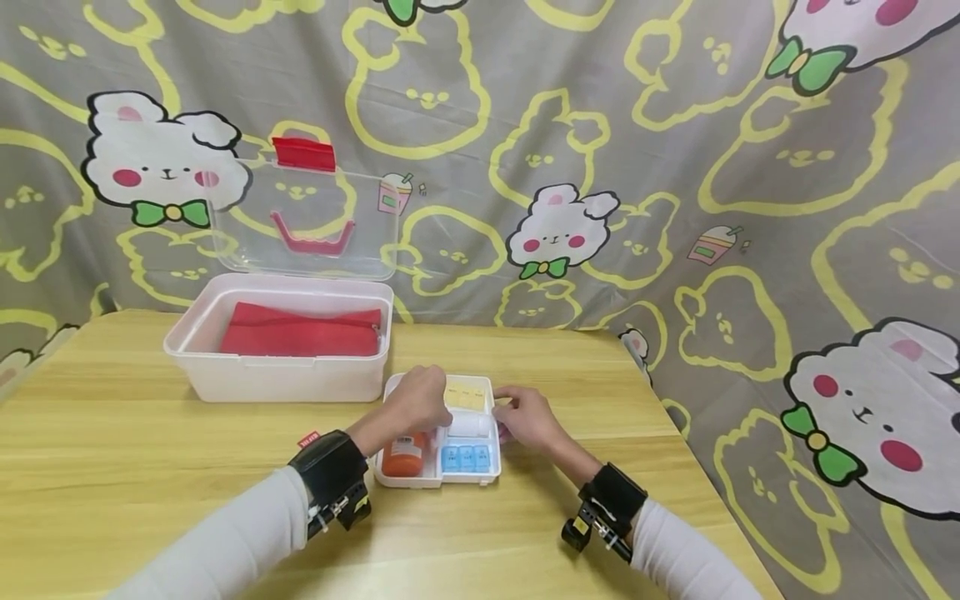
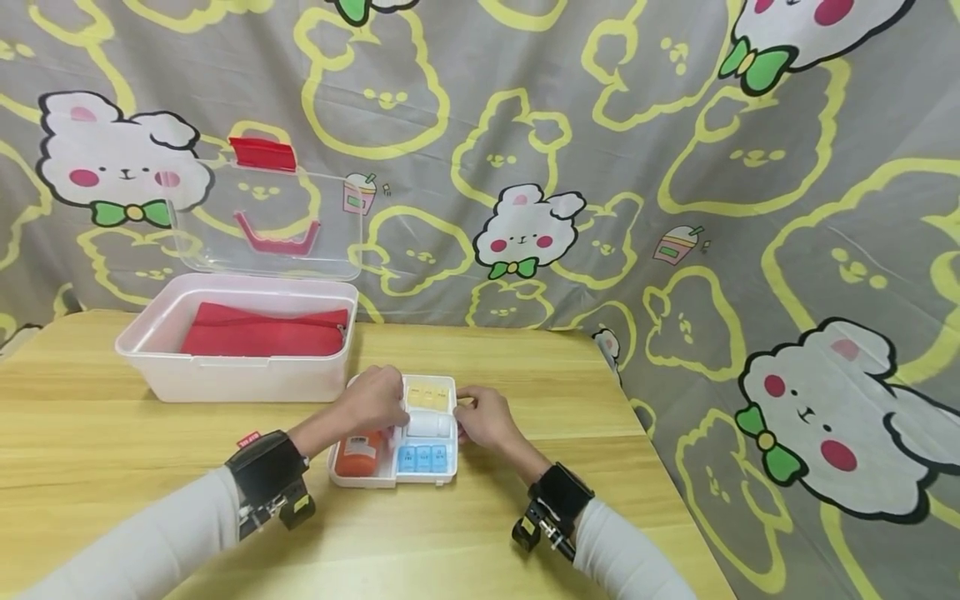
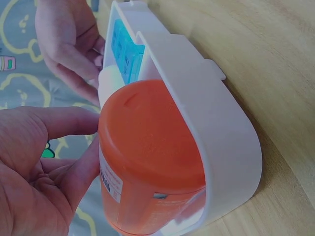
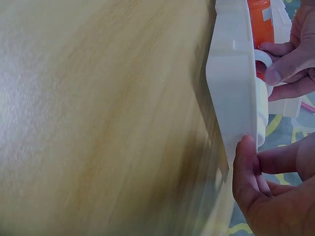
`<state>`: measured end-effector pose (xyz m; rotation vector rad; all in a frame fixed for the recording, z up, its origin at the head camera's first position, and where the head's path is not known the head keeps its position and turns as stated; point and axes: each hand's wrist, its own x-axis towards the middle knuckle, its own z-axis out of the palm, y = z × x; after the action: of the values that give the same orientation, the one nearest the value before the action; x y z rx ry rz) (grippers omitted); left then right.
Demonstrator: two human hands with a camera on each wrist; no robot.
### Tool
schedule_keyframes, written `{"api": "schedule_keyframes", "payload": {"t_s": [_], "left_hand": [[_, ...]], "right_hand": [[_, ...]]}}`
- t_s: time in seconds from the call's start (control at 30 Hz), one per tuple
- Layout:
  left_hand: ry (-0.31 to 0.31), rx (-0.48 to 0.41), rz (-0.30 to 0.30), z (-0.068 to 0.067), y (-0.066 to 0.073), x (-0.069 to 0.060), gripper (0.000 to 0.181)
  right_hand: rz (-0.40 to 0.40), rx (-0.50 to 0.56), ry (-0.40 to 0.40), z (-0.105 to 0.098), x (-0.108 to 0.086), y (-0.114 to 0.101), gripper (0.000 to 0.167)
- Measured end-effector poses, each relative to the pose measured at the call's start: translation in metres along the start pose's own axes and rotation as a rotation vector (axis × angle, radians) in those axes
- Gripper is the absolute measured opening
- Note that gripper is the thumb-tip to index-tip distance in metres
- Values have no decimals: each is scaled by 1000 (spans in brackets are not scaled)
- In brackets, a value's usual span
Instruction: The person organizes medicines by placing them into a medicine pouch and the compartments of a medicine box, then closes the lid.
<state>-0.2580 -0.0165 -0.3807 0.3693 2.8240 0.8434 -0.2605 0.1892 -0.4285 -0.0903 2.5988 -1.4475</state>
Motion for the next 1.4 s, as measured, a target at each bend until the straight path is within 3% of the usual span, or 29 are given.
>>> {"api": "schedule_keyframes", "payload": {"t_s": [0.2,0.4,0.67,0.9,1.0,1.13,1.4], "left_hand": [[29,-9,44,-6,3,3,22],[68,39,94,-30,17,9,40],[64,66,73,-81,41,15,32],[95,98,25,-133,50,19,18],[122,89,-11,-151,47,19,9],[163,82,-78,-173,39,16,17],[233,92,-145,-205,11,9,27]], "right_hand": [[-8,-13,31,-8,1,-5,36],[-29,-23,70,-26,7,-26,37],[-89,-87,106,-52,16,-73,38],[-174,-65,110,-54,25,-117,40],[-196,-41,127,-49,30,-132,38],[-224,10,142,-38,34,-144,36],[-240,-21,98,-13,42,-142,29]]}}
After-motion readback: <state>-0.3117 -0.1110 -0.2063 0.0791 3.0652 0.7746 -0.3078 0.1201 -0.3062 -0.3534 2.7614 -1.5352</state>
